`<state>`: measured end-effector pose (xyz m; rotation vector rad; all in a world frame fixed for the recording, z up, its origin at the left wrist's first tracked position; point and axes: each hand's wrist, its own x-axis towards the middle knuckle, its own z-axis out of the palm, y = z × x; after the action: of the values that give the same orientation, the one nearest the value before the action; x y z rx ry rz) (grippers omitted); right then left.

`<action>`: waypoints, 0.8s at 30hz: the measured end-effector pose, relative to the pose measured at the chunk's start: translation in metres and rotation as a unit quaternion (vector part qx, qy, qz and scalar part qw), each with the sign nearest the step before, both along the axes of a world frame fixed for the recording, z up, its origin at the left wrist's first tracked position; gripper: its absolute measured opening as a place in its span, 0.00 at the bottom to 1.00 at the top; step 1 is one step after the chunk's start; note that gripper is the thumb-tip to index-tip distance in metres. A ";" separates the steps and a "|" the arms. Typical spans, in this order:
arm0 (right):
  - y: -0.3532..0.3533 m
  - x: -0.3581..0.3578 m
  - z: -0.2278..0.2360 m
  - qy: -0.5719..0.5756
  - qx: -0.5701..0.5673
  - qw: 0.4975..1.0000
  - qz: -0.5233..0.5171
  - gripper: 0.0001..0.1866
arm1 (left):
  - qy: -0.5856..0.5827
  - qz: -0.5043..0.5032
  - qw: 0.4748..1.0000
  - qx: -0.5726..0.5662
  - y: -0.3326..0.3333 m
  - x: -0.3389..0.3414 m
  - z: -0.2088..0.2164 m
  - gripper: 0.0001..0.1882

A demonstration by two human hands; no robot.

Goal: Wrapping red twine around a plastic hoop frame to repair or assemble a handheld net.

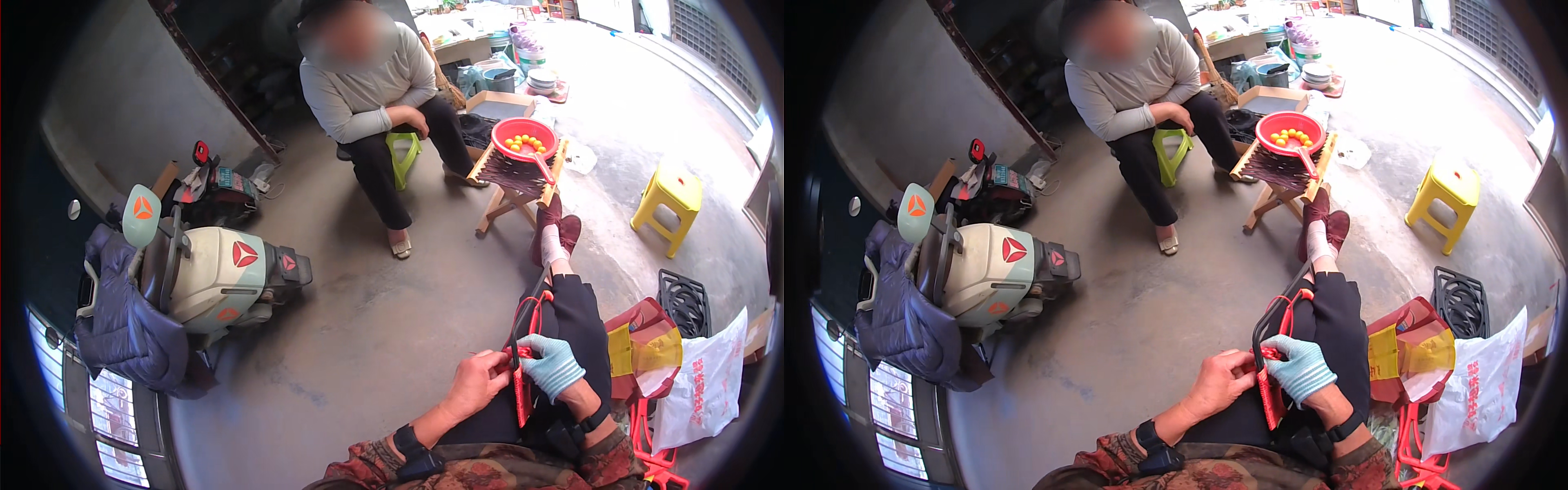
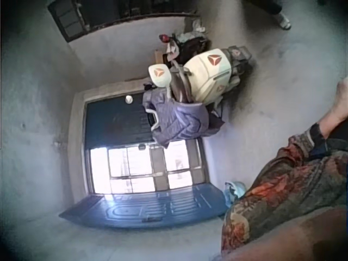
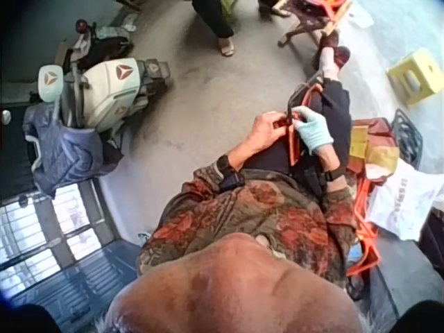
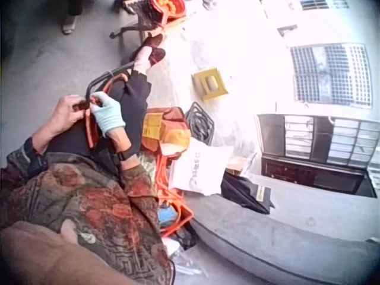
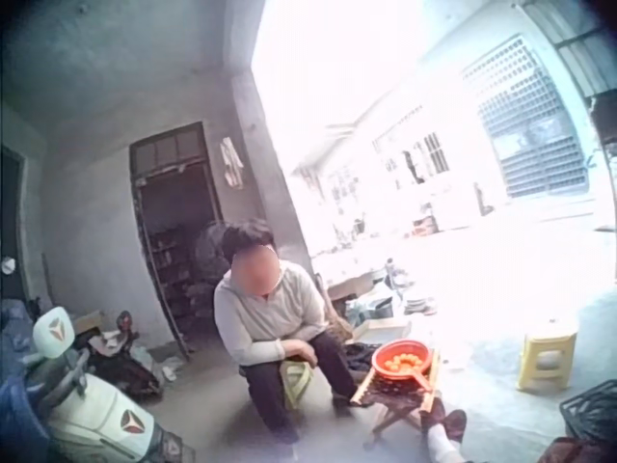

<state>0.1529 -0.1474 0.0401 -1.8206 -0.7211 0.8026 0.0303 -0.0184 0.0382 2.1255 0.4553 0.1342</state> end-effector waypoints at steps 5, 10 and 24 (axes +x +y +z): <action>-0.008 0.001 0.004 0.239 0.177 0.942 -0.157 0.09 | -0.132 0.110 0.948 -0.270 0.007 -0.018 -0.012 0.19; -0.018 0.007 -0.010 0.248 0.130 0.954 -0.107 0.08 | -0.203 0.124 0.874 -0.422 0.056 -0.041 0.017 0.29; -0.007 0.012 -0.012 0.289 0.110 0.940 -0.147 0.11 | -0.314 0.336 0.725 -0.513 0.182 -0.139 0.049 0.13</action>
<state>0.1644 -0.1545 0.0279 -1.3456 -0.1434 0.9497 -0.1085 0.1640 0.0874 0.6605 0.6540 0.7920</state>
